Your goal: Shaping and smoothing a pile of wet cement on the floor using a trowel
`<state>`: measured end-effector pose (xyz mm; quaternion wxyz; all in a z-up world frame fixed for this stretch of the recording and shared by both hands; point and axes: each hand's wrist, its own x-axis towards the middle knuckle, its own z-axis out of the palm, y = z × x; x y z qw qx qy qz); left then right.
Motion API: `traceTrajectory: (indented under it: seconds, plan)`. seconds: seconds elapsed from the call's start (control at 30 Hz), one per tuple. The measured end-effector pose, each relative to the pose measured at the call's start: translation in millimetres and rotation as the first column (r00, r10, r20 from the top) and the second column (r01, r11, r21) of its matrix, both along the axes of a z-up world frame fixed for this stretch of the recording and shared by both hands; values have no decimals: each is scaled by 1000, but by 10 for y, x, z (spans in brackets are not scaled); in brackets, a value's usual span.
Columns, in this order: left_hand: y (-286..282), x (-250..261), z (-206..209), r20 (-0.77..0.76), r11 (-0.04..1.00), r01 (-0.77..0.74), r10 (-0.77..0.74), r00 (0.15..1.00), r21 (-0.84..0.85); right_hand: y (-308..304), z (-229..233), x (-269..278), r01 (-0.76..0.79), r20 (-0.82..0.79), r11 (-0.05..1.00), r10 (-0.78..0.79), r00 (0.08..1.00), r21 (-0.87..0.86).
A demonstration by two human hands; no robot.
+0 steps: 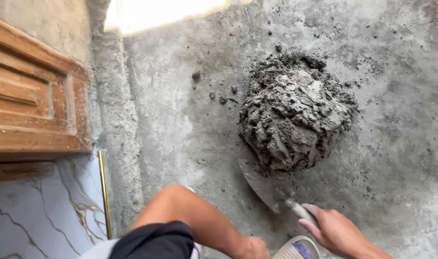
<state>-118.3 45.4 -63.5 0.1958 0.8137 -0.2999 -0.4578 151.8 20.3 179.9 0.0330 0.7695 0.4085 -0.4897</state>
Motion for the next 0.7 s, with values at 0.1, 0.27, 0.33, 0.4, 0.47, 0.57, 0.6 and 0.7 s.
traceTrajectory:
  seconds: [0.1, 0.27, 0.33, 0.4, 0.47, 0.57, 0.6, 0.7]
  plan:
    - [1278, 327, 1156, -99, 978, 207, -204, 974, 28, 426, 221, -284, 128, -118, 987, -117, 986, 93]
    - [2595, -48, 2047, -258, 966, 136, -78, 963, 218, 1490, 125, -836, 324, -326, 912, -235, 916, 252]
    - [2810, -464, 1683, 22, 966, -133, 131, 991, 223, 2044, -78, -1066, 500, -430, 810, -351, 831, 305]
    - [2746, -566, 1337, -32, 953, -184, 197, 980, 241, 2646, -58, -1289, 613, -494, 731, -431, 755, 299]
    - [2555, -664, 1042, -101, 940, -228, 260, 960, 254, 3129, -98, -1462, 719, -561, 641, -503, 657, 268]
    - [2394, -678, 892, -301, 889, -325, 422, 855, 324, 3670, -159, -1521, 901, -726, 427, -597, 341, 72]
    - [2432, -629, 963, -308, 889, -336, 429, 849, 311, 3781, -152, -1510, 928, -725, 370, -627, 286, 46]
    - [2556, -508, 1081, -316, 882, -380, 458, 831, 279, 4002, -226, -1473, 969, -721, 249, -671, 173, 1]
